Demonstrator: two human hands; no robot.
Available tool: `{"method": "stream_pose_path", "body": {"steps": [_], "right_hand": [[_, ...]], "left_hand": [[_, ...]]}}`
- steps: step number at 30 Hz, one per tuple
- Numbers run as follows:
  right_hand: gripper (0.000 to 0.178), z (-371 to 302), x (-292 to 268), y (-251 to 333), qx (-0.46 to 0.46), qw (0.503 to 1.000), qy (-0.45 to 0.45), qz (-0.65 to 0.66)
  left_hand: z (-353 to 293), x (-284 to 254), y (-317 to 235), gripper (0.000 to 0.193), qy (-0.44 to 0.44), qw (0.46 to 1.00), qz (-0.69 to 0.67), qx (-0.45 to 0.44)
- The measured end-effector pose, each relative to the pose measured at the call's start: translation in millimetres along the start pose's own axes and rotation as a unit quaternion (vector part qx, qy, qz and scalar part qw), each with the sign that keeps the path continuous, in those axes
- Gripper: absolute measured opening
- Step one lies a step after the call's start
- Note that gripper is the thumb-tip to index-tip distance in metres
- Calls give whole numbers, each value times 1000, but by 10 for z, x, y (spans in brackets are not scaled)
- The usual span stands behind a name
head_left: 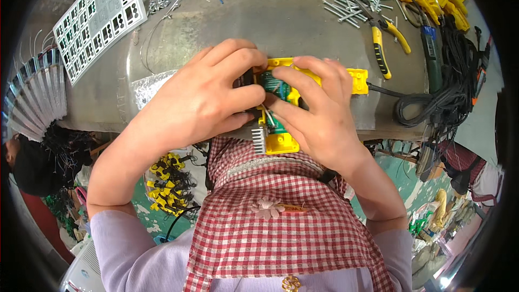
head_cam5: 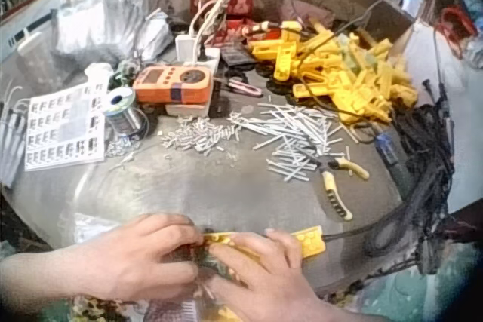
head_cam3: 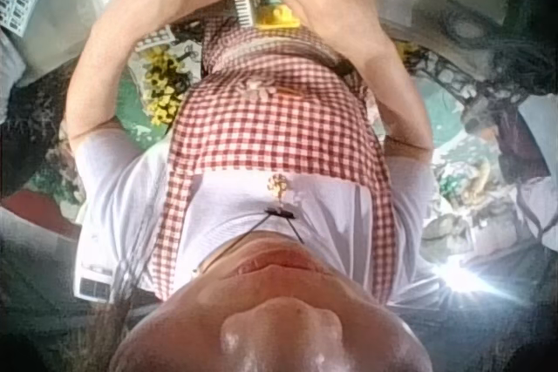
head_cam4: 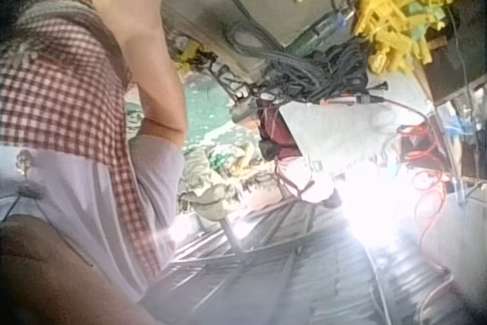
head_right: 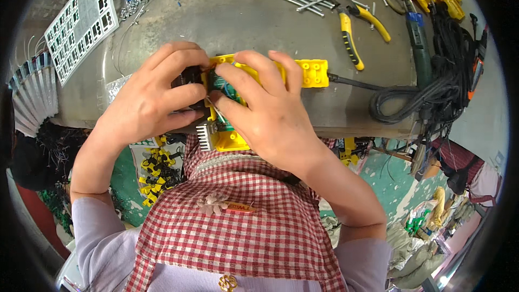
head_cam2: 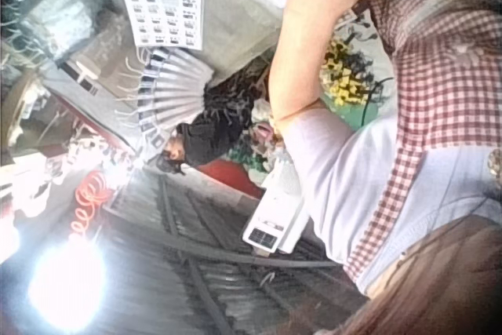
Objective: Assemble an electronic device by soldering a PCB and securing components with a power screwdriver.
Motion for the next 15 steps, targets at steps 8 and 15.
{"method": "stream_pose_path", "body": {"steps": [8,15], "right_hand": [[25,-533,-788,-933,175,980,-57,-73],[29,-522,-583,-1029,169,984,-13,-56]], "left_hand": [[-2,-92,93,52,-4,985,-159,-61],[628,96,-69,48,-3,992,-30,-123]]}}
Point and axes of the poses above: each hand's wrist, its own z-axis towards the middle knuckle, its own x-axis out of the palm, y = z × x, the point moved 9 cm from there along z, towards the middle knuckle, and after that the axes turned 4 degrees about x, right-handed, at the moved point
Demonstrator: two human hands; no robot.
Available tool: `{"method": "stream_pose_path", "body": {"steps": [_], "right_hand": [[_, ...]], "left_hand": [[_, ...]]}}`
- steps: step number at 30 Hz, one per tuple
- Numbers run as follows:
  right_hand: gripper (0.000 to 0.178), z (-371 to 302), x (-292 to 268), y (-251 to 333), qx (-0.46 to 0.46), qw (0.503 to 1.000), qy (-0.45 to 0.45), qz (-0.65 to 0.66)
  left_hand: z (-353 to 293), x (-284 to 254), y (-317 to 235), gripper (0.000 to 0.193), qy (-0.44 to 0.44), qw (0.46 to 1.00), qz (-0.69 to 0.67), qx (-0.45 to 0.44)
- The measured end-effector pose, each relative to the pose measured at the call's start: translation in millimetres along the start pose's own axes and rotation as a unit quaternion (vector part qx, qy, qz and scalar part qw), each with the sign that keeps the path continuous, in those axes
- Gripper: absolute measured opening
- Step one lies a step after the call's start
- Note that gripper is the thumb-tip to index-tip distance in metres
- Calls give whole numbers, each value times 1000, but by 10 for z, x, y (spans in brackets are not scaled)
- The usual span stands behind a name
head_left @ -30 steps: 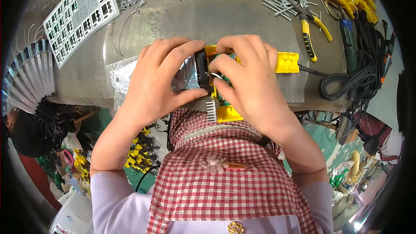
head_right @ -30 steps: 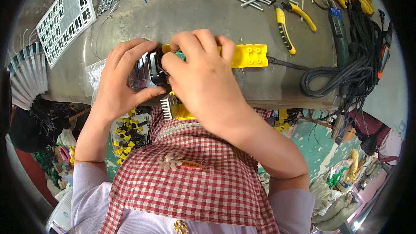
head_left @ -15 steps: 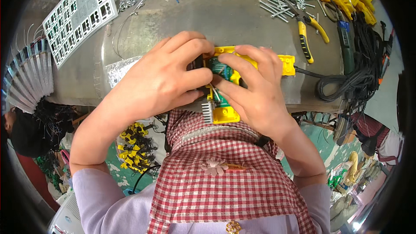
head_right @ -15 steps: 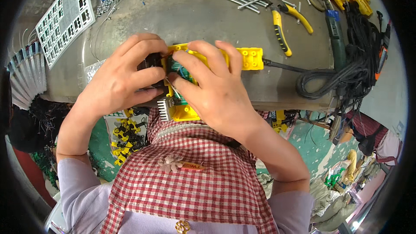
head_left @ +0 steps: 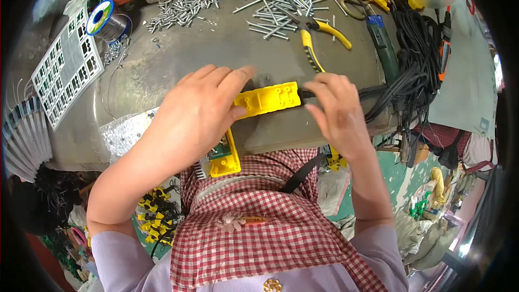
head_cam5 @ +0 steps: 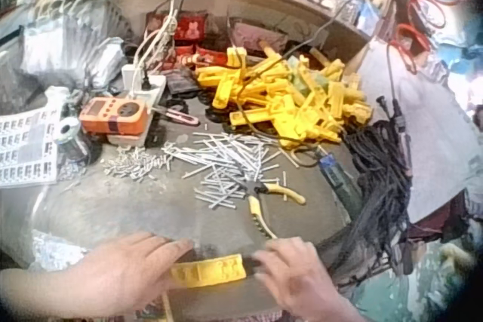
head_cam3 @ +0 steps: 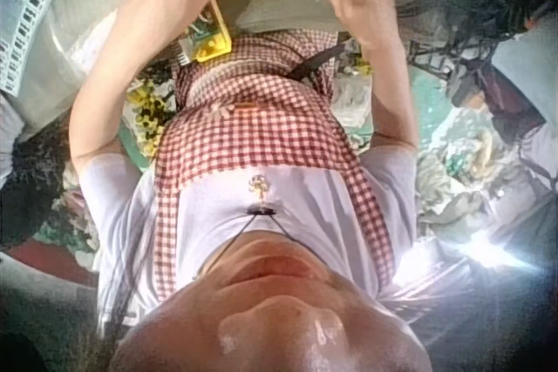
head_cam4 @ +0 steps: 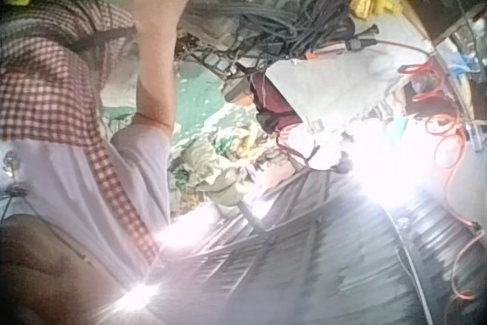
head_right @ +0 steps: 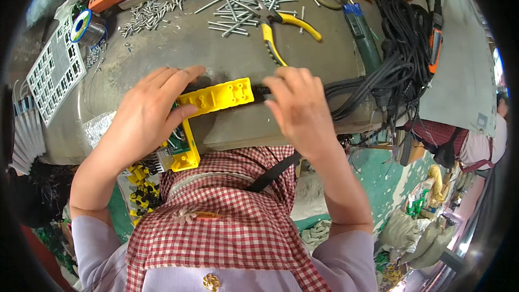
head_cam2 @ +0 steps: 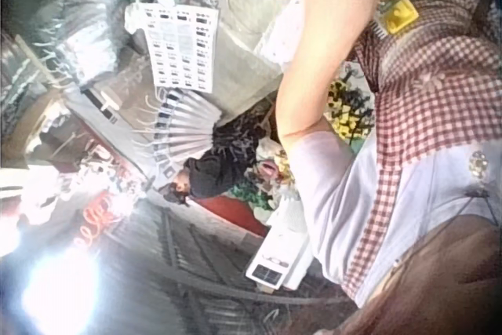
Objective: Assemble an electronic device by soldering a PCB and securing components with a power screwdriver.
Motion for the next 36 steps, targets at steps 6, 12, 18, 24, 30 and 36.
{"method": "stream_pose_path", "body": {"steps": [6,12,18,24,30,36], "right_hand": [[25,73,-58,-30,-14,995,-102,-15],[21,39,-42,-110,-16,975,35,218],[20,52,-100,-159,-18,977,46,207],[13,67,18,-236,-67,987,63,132],[15,758,-462,-685,-28,997,16,63],[24,1538,-649,-2609,144,927,-89,-334]], "left_hand": [[-13,16,32,35,-49,999,-5,-5],[-93,1,-58,39,-85,992,-91,19],[-117,57,-198,35,-77,988,-28,128],[-23,266,-316,33,60,983,104,140],[-169,442,-494,49,98,975,179,86],[-192,569,-638,57,107,969,219,37]]}}
Point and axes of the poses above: each hand's wrist, its own z-axis towards the middle knuckle, its own x-axis out of the palm, y = z × x, the point moved 9 cm from there along z, towards the middle knuckle, and after that the axes turned 4 degrees about x, right-handed, at the moved point
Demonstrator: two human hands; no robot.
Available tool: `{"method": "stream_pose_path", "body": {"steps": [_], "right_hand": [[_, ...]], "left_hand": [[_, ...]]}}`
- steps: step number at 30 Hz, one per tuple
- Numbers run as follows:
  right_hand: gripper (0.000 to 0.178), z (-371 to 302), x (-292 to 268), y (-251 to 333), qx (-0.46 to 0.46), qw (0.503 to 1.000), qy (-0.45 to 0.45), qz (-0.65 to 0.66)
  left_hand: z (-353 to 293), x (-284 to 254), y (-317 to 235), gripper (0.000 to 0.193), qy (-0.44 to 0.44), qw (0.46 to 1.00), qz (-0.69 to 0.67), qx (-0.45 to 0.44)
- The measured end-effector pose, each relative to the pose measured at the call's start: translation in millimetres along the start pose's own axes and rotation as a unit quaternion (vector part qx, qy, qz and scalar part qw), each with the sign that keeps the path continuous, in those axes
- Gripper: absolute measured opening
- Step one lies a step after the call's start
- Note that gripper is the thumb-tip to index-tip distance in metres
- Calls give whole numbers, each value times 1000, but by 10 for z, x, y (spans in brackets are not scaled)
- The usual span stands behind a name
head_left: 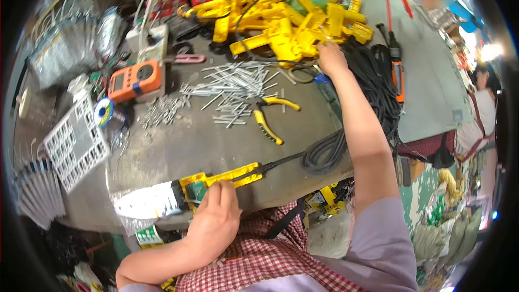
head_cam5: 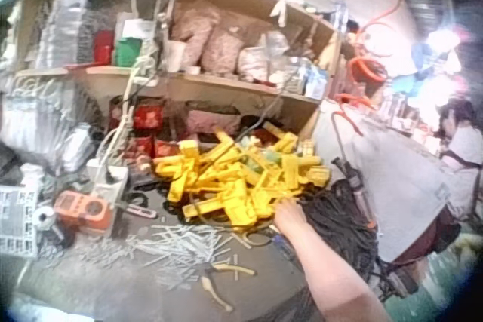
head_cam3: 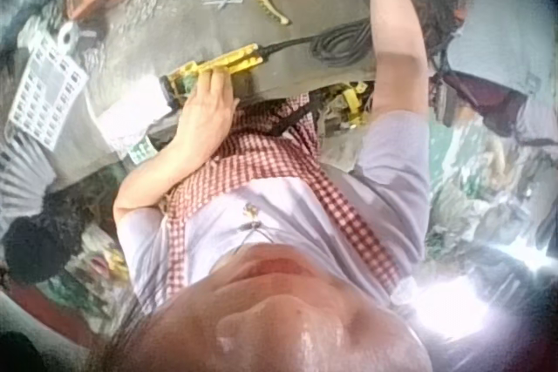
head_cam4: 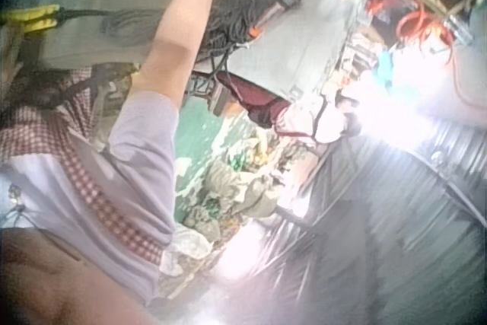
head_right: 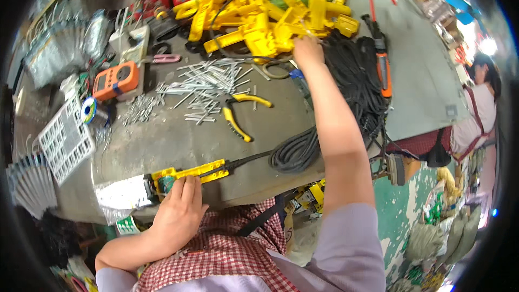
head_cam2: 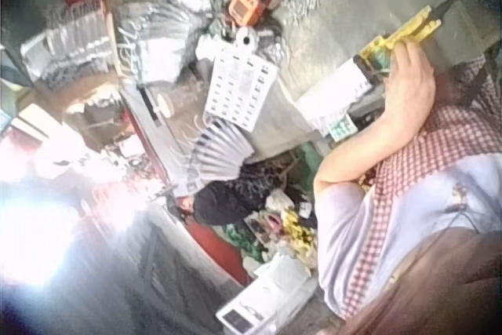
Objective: Assemble an electronic device by soldering a PCB and securing components with a power screwdriver.
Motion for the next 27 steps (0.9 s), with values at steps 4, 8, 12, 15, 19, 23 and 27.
{"method": "stream_pose_path", "body": {"steps": [4,8,12,15,19,23,27], "right_hand": [[22,161,155,69,27,998,59,0],[35,-32,-584,-186,-34,993,-84,72],[36,-589,-1582,-64,65,983,-110,131],[41,-949,-1606,586,33,962,-58,265],[41,-1226,-1275,1197,-68,965,-21,254],[43,-1418,-1017,1201,58,709,169,682],[41,-1774,-1137,1814,-46,602,206,770]], "left_hand": [[4,53,0,55,5,994,111,-8],[-17,39,-5,49,-16,986,166,-18],[-28,20,-11,47,-59,989,137,-11],[-47,71,-2,46,-58,990,127,-20],[-26,79,-28,47,-56,992,117,-2],[-61,36,4,43,-101,987,122,-10],[-51,42,5,42,-97,988,119,-15]]}}
Point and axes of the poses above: each hand's wrist, its own z-axis towards the middle knuckle, its own x-axis out of the palm, y = z × x, the point moved 9 cm from there along z, towards the middle knuckle, and after that the axes turned 4 degrees about x, right-handed, at the moved point
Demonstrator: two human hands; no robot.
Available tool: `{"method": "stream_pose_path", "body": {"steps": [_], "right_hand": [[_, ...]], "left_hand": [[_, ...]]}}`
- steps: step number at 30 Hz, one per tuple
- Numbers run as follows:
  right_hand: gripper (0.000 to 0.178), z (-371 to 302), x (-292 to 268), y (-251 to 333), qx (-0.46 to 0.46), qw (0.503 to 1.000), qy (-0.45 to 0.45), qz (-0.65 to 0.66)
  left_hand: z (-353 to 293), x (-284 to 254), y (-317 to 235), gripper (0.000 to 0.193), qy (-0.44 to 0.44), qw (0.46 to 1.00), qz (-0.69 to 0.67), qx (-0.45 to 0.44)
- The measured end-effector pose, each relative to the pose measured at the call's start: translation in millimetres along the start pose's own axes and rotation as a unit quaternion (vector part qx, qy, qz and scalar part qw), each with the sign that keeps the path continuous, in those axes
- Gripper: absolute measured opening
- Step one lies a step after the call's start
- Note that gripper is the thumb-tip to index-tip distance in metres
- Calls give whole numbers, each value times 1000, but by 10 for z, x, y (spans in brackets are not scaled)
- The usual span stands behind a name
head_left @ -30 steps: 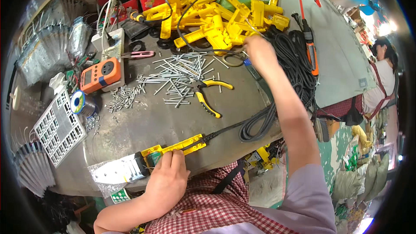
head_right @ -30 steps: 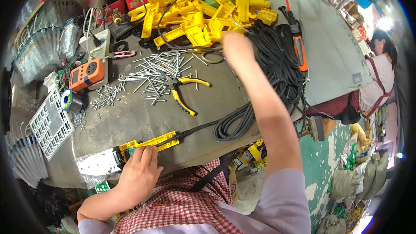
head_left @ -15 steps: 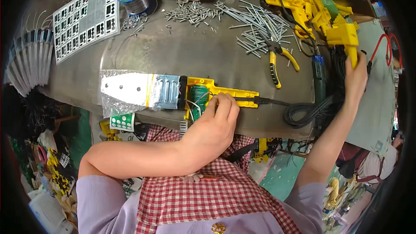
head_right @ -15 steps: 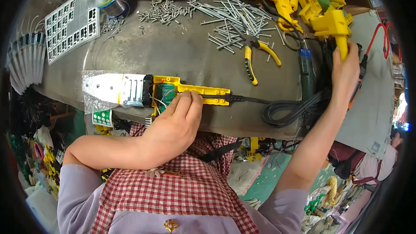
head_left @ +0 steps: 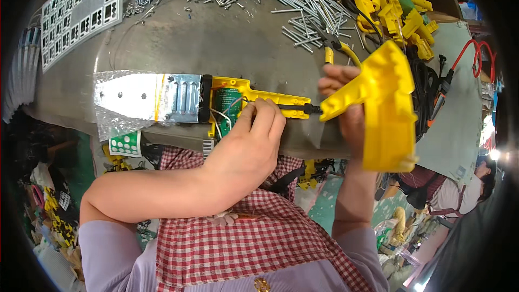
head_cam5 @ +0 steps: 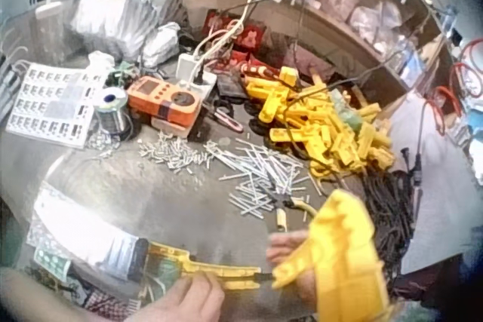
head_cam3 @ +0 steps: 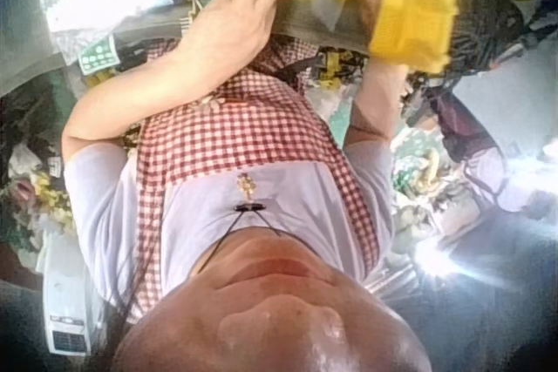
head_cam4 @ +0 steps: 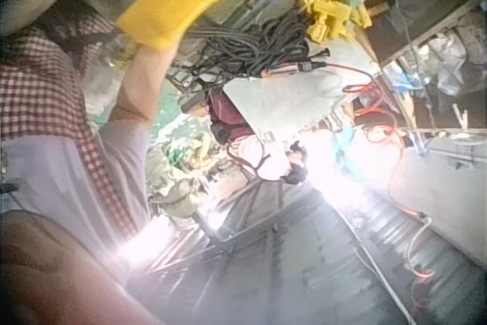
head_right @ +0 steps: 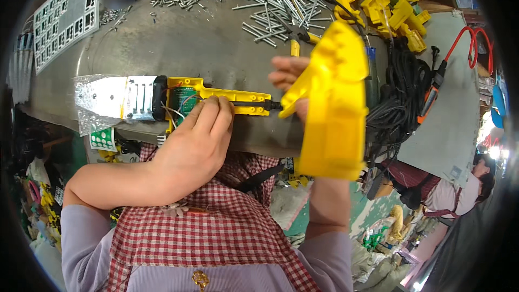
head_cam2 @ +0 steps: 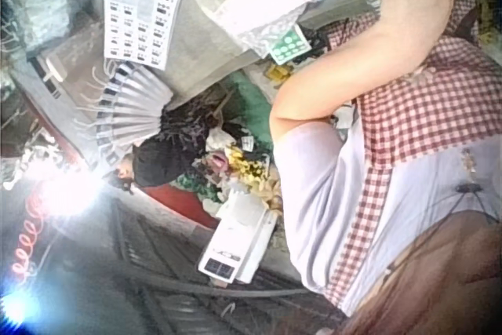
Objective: Assemble an electronic device by soldering a PCB and securing components with a power screwdriver.
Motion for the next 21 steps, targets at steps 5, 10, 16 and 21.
{"method": "stream_pose_path", "body": {"steps": [5,10,16,21], "right_hand": [[57,-139,101,-166,37,997,-4,68],[37,-192,236,32,8,1000,15,19],[40,-162,541,-15,-12,989,115,-87],[49,-83,729,-35,-36,925,107,-363]], "left_hand": [[10,37,2,47,28,999,-23,2],[-12,46,6,46,48,998,-26,1],[-42,-39,93,36,50,996,-79,6],[-663,-535,956,26,-204,925,-266,-177]]}}
Point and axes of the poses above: each hand's wrist, its own z-axis towards the middle knuckle, its own x-axis out of the palm, y = z × x, the point moved 9 cm from there along z, towards the middle knuckle, and after that the axes turned 4 degrees about x, right-handed, at the moved point
